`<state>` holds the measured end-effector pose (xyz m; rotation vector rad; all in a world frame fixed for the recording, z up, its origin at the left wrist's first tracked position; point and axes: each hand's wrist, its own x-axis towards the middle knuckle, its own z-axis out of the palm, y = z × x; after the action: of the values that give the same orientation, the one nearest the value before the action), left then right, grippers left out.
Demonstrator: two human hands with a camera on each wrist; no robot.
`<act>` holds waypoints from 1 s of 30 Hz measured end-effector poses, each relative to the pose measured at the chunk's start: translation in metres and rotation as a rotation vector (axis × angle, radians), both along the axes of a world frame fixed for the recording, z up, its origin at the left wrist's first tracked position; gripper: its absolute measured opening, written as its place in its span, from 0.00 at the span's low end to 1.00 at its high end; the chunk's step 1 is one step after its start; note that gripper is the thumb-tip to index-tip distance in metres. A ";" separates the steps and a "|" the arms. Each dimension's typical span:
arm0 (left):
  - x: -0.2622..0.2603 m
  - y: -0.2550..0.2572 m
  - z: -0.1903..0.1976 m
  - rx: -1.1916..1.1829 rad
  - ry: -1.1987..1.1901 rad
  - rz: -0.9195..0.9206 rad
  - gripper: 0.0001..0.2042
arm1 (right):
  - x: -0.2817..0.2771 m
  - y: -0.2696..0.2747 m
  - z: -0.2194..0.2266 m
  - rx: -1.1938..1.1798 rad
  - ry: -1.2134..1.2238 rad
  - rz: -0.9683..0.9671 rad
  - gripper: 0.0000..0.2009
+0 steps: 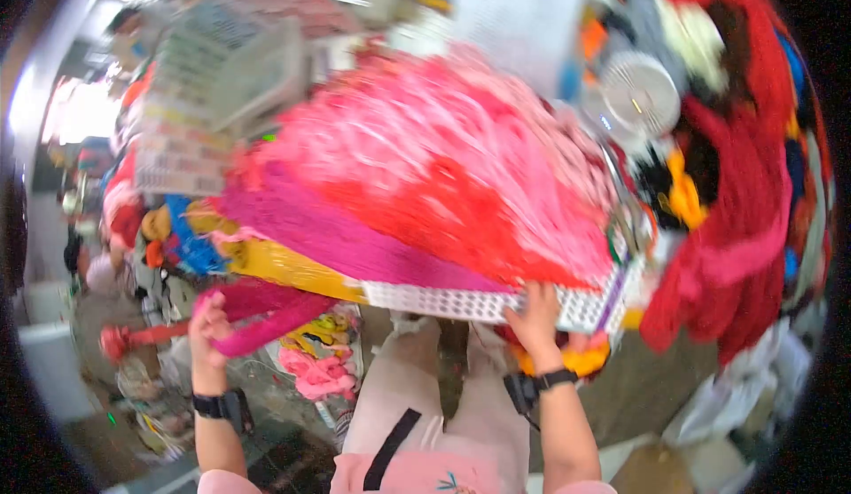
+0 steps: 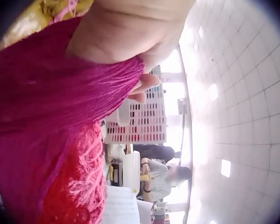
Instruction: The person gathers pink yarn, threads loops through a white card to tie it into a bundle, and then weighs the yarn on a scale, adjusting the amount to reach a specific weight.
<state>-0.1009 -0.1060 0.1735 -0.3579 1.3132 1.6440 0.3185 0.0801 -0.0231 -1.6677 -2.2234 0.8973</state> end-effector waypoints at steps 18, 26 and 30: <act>-0.068 -0.088 -0.004 0.404 -0.060 -0.072 0.20 | -0.395 -0.104 0.189 -0.373 0.558 0.623 0.04; -0.116 -0.090 0.015 0.763 -0.325 -0.182 0.25 | -0.453 -0.156 0.244 -1.092 0.658 0.244 0.04; -0.119 -0.087 0.027 0.473 0.199 -0.303 0.20 | -0.457 -0.172 0.262 -0.921 0.668 0.227 0.03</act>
<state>-0.2198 -0.1935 0.2007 0.2815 1.0134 1.6920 -0.1388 -0.0918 0.2387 -1.0499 -1.6003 2.3598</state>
